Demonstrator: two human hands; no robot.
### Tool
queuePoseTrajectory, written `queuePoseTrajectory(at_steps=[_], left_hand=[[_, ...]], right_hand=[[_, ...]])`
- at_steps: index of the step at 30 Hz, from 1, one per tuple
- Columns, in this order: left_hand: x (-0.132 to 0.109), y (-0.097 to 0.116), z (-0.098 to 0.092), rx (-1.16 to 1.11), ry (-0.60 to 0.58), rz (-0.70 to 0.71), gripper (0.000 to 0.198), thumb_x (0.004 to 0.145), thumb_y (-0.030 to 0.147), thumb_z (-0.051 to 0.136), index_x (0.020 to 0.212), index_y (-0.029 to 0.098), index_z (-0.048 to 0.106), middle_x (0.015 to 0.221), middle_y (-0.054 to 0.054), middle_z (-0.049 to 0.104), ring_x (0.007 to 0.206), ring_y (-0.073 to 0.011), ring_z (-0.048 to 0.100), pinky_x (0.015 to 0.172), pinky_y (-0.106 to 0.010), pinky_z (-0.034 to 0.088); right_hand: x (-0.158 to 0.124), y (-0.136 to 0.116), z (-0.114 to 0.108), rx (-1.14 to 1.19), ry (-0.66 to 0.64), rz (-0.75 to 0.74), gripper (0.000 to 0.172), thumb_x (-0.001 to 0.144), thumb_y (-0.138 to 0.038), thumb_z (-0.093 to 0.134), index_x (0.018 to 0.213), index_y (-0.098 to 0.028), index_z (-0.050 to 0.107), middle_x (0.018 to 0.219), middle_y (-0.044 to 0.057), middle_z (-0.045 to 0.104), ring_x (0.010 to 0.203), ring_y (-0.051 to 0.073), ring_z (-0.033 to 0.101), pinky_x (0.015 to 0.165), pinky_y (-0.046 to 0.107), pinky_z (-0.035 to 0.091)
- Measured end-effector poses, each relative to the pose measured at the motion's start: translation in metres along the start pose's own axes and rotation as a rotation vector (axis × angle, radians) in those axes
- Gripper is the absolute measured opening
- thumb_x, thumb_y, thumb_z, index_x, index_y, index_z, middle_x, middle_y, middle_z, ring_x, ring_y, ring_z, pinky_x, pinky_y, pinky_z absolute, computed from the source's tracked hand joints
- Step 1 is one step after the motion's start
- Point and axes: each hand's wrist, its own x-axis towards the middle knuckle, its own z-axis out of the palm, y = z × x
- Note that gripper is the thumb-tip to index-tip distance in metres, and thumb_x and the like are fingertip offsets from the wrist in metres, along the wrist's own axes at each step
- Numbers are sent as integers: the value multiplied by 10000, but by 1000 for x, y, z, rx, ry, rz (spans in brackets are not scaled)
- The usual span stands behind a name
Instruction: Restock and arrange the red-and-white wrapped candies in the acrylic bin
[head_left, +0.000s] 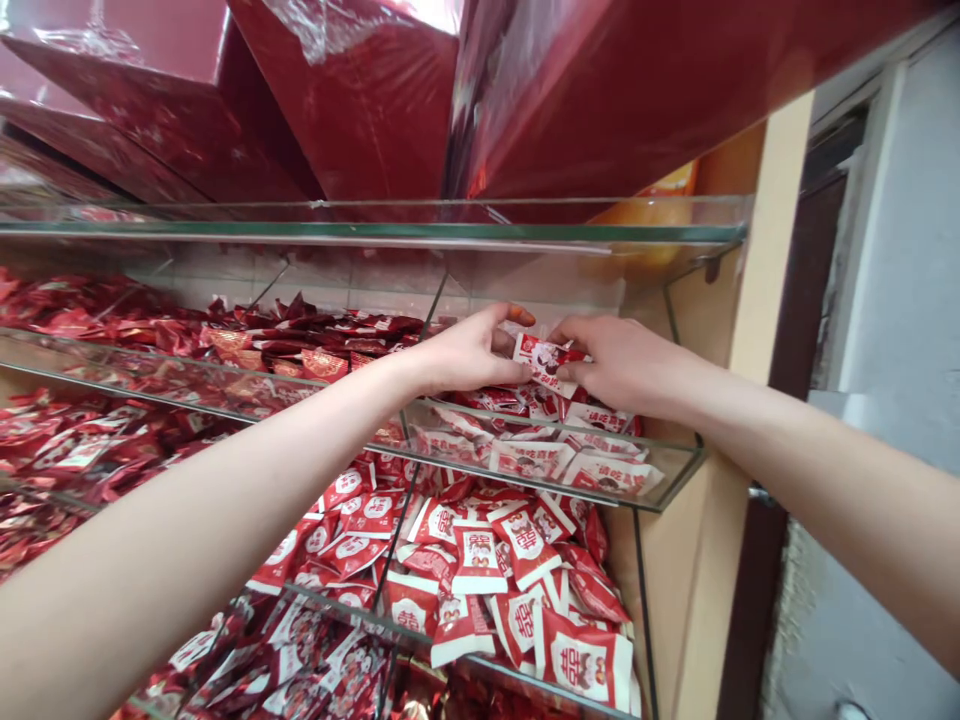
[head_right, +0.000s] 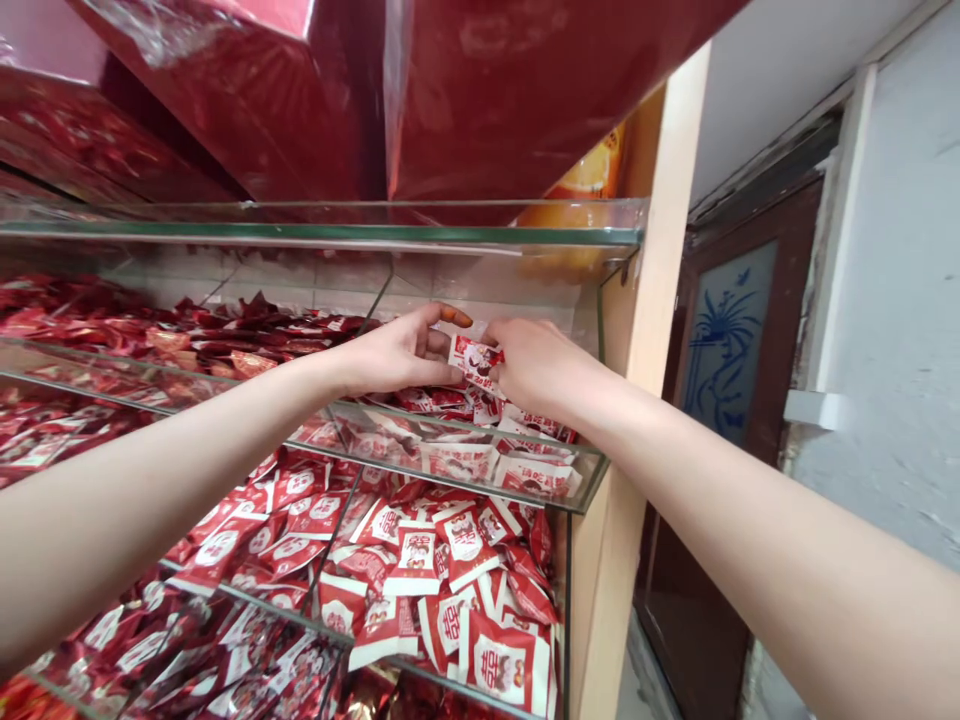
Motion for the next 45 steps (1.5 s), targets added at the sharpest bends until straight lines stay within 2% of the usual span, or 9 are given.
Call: queuePoseTrajectory(at_steps=[4, 8, 11, 16, 26, 32, 36, 41, 45], left_hand=[[0, -3, 0, 79, -29, 18, 510, 669, 166, 652, 1106, 198, 390, 562, 84, 478, 469, -84, 463, 427, -193, 323], [0, -2, 1, 45, -73, -32, 489, 642, 111, 652, 1064, 179, 413, 676, 29, 589, 604, -121, 573, 509, -206, 412], [0, 0, 0, 46, -64, -39, 488, 646, 94, 644, 1072, 169, 419, 631, 40, 575, 545, -108, 543, 472, -194, 383], [1, 0, -3, 60, -81, -15, 520, 712, 159, 616, 1182, 167, 395, 497, 94, 446, 396, -63, 355, 383, -186, 246], [-2, -5, 0, 309, -26, 102, 431, 698, 134, 574, 1102, 177, 432, 490, 111, 369, 423, -71, 334, 396, -184, 241], [1, -7, 4, 271, -4, 119, 443, 690, 121, 570, 1087, 177, 381, 565, 84, 462, 518, -89, 458, 476, -188, 337], [0, 4, -5, 265, 53, 30, 391, 683, 177, 592, 1017, 189, 388, 707, 23, 566, 605, -116, 539, 532, -218, 405], [-5, 25, -23, 655, -380, -175, 222, 663, 358, 617, 788, 185, 553, 713, -2, 626, 630, -151, 559, 542, -246, 402], [-1, 29, -23, 882, -519, -243, 220, 671, 314, 569, 858, 200, 593, 815, -21, 665, 686, -167, 571, 601, -266, 411]], right_hand=[[0, -1, 2, -23, -34, -35, 236, 765, -181, 516, 975, -198, 623, 1051, 86, 643, 935, 245, 592, 703, 279, 435], [-1, -2, 1, 64, 36, 42, 294, 751, -200, 546, 1041, -203, 590, 1059, 72, 641, 945, 233, 590, 729, 277, 440], [-2, -1, 0, 79, 74, 97, 327, 752, -188, 541, 1077, -191, 569, 1075, 88, 633, 965, 248, 585, 738, 291, 439], [-3, -1, 1, 20, 35, 3, 309, 766, -148, 506, 1067, -181, 568, 1090, 96, 628, 977, 264, 580, 722, 293, 436], [-2, 2, 10, -49, -7, -153, 276, 770, -85, 444, 984, -184, 589, 1076, 89, 636, 958, 225, 593, 725, 254, 429], [3, -3, 9, 111, 47, -241, 307, 753, -241, 548, 1051, -188, 597, 1094, 71, 628, 961, 238, 581, 743, 278, 429], [4, -4, 2, 114, 197, -72, 211, 720, -166, 511, 878, -178, 651, 865, 54, 676, 807, 219, 611, 670, 274, 416], [4, -1, 1, 232, 234, 38, 118, 711, -218, 543, 786, -178, 624, 788, 47, 664, 726, 198, 604, 605, 266, 410], [6, 2, 7, 261, 101, 36, 49, 697, -195, 552, 731, -181, 584, 751, 41, 657, 691, 185, 597, 560, 253, 396]])
